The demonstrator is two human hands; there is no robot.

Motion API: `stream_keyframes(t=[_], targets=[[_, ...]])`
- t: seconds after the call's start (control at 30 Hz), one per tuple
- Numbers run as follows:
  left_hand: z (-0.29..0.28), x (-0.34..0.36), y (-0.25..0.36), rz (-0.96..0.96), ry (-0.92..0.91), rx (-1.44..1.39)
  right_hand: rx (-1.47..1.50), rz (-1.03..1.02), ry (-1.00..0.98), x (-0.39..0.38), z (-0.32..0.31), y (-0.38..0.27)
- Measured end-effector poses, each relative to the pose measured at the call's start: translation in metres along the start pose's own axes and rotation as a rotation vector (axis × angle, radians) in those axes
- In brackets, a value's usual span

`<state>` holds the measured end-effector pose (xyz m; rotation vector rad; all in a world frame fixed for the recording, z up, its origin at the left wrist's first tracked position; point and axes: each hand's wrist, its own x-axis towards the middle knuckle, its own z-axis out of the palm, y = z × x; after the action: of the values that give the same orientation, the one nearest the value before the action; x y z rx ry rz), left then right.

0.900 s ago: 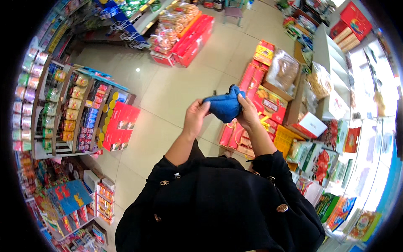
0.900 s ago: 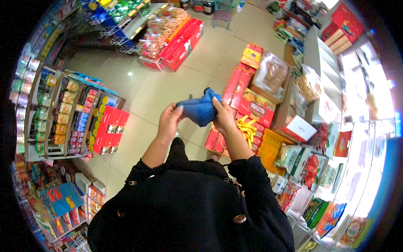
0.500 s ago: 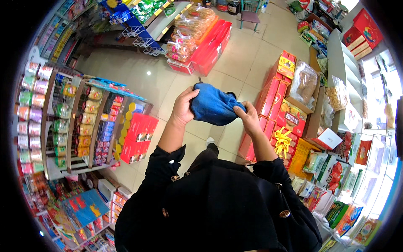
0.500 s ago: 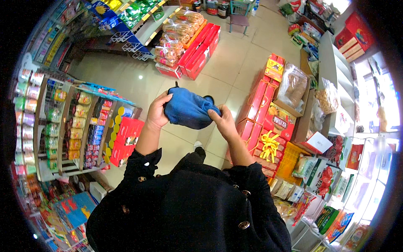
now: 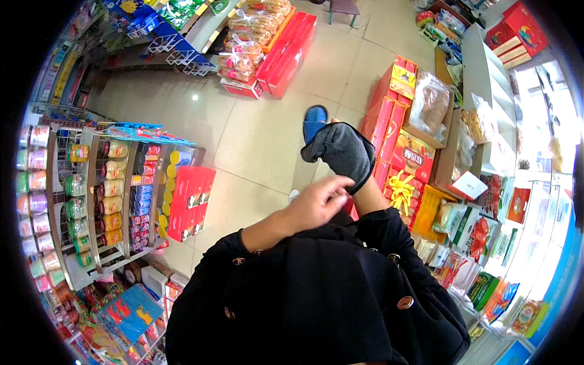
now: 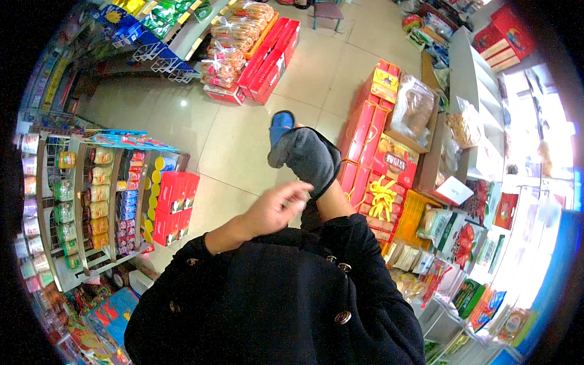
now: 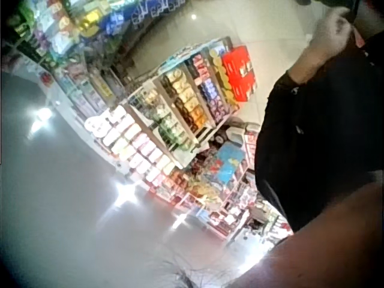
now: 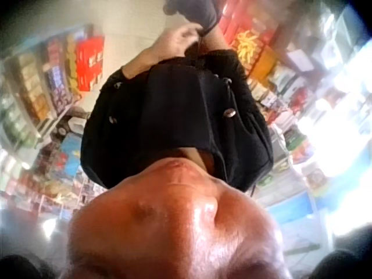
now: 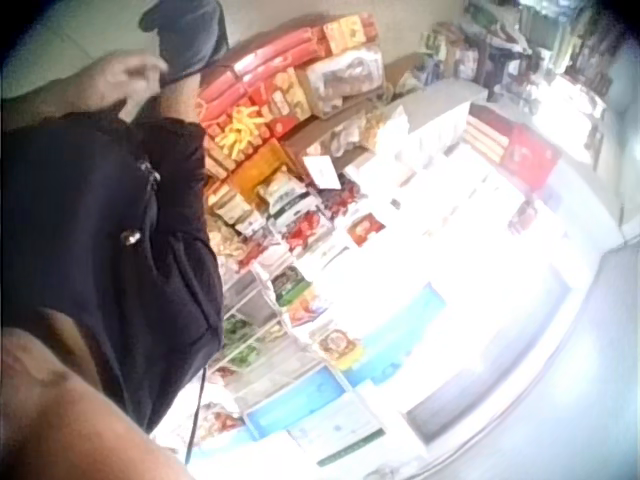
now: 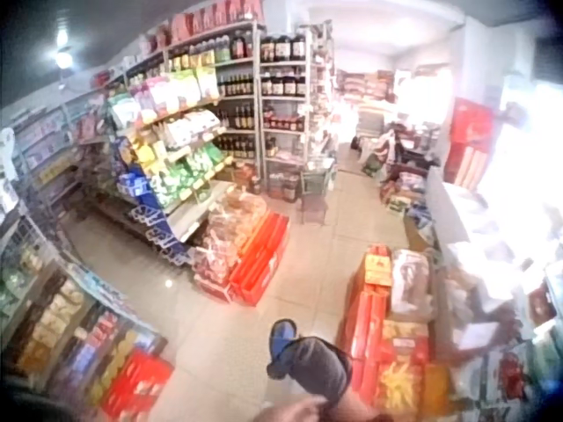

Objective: The person wipes various items and shelves in a small store using a blue cloth. They clean packaged bread, red gift boxes, and a small yellow box, then move to a bulk bin area to wipe containers and a wooden brush. Finally, they wipe a large bag of snacks and place it back on the shelf.

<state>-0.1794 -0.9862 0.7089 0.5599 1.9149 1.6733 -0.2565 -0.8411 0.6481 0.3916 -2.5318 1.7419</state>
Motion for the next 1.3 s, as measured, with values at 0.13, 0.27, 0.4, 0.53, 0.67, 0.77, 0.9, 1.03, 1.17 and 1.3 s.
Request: stream_keyframes(t=[0.13,0.27,0.4,0.53,0.67,0.77,0.9,1.03,1.17,1.3], targets=[[-0.028,0.021,-0.036,0.222,0.678,0.391,0.251,-0.118,-0.346,0.026,-0.002,0.021],[-0.040,0.040,-0.058,0.187,0.838,0.629,0.372,-0.015,-0.204,0.011,0.012,0.004],[-0.083,0.029,-0.065,-0.140,0.801,-0.022,1.280,0.662,-0.386,0.024,-0.001,0.038],[-0.104,0.014,-0.058,-0.040,0.774,-0.589,0.485,0.958,0.012,0.006,-0.014,0.126],[-0.100,0.014,-0.060,-0.052,0.645,-0.975,0.473,0.492,0.029,0.001,-0.010,0.054],[-0.074,0.028,-0.062,-0.118,0.468,-1.154,0.506,0.490,-0.321,-0.013,0.009,0.024],[-0.058,0.030,-0.070,-0.275,0.476,-0.695,0.358,0.463,0.193,-0.029,0.028,0.029],[-0.026,0.051,-0.092,-0.606,0.373,-0.762,0.213,0.533,0.457,-0.067,0.028,0.037],[0.030,0.062,-0.127,-0.623,0.107,-1.049,0.188,0.650,0.503,-0.109,0.043,0.030],[0.088,0.047,-0.144,-0.677,0.105,-0.782,-0.124,0.799,0.526,-0.168,0.027,0.027]])
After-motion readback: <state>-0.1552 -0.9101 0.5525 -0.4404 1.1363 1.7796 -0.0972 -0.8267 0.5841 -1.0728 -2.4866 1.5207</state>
